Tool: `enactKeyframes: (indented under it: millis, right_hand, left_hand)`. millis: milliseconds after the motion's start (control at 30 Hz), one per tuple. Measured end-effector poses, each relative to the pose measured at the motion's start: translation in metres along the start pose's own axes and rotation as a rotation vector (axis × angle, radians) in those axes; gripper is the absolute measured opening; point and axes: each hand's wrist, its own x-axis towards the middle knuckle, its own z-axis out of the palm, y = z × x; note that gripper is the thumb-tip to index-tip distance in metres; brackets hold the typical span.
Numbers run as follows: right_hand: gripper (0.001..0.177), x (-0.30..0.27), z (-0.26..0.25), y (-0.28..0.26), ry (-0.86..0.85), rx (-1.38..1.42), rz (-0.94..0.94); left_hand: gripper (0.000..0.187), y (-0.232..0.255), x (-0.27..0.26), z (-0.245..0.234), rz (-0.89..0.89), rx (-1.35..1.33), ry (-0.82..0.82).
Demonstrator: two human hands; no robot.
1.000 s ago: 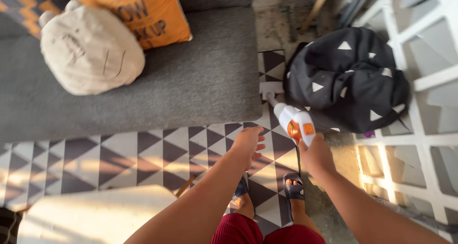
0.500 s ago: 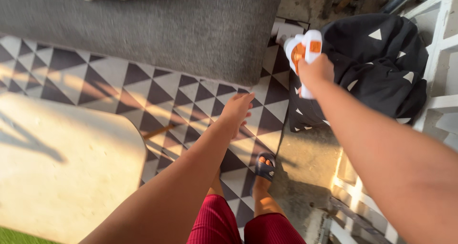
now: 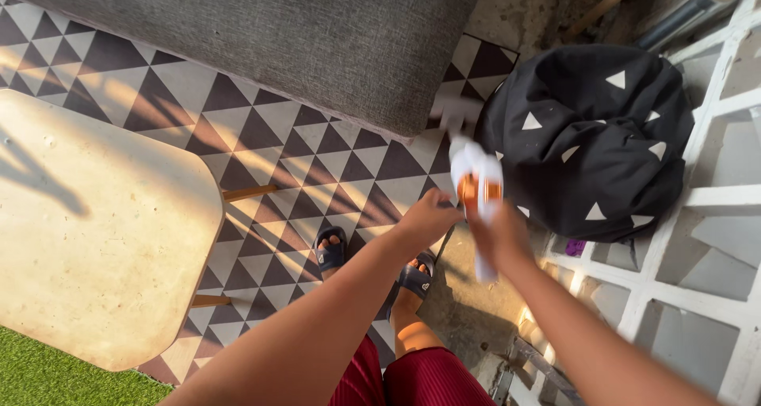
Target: The person vacuums a couch, a patterned rug, and a green artificial grass surface using a handheld vacuum cleaner.
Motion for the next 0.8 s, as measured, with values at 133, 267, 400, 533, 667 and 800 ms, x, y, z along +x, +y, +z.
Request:
enactKeyframes:
  millis: [133, 267, 400, 533, 667, 800]
  right_hand:
    - [0.046, -0.082, -0.008, 0.016, -0.001, 0.039, 0.047]
    - [0.046, -0.086, 0.006, 0.024, 0.141, 0.021, 0.044]
    - [0.048, -0.051, 0.023, 0.020, 0.224, 0.043, 0.057]
    - [0.047, 0.011, -0.004, -0.022, 0.308, 0.015, -0.067]
    - [0.045, 0.014, -0.043, -0.044, 0.110, 0.152, 0.087]
    - [0.050, -0.028, -0.034, -0.009, 0.116, 0.129, -0.076]
  left_hand:
    - [0.066, -0.017, -0.020, -0.011, -0.158, -0.058, 0.040]
    - [0.055, -0.021, -0.027, -0.019, -0.144, -0.017, 0.093]
    - [0.052, -0.020, -0.034, -0.027, -0.037, -0.002, 0.141]
    - [0.050, -0.015, -0.044, -0.041, -0.081, 0.004, 0.117]
    - [0.046, -0.016, -0.057, -0.044, -0.110, 0.009, 0.109]
    - [0.044, -0.031, -0.074, -0.037, -0.025, 0.009, 0.080]
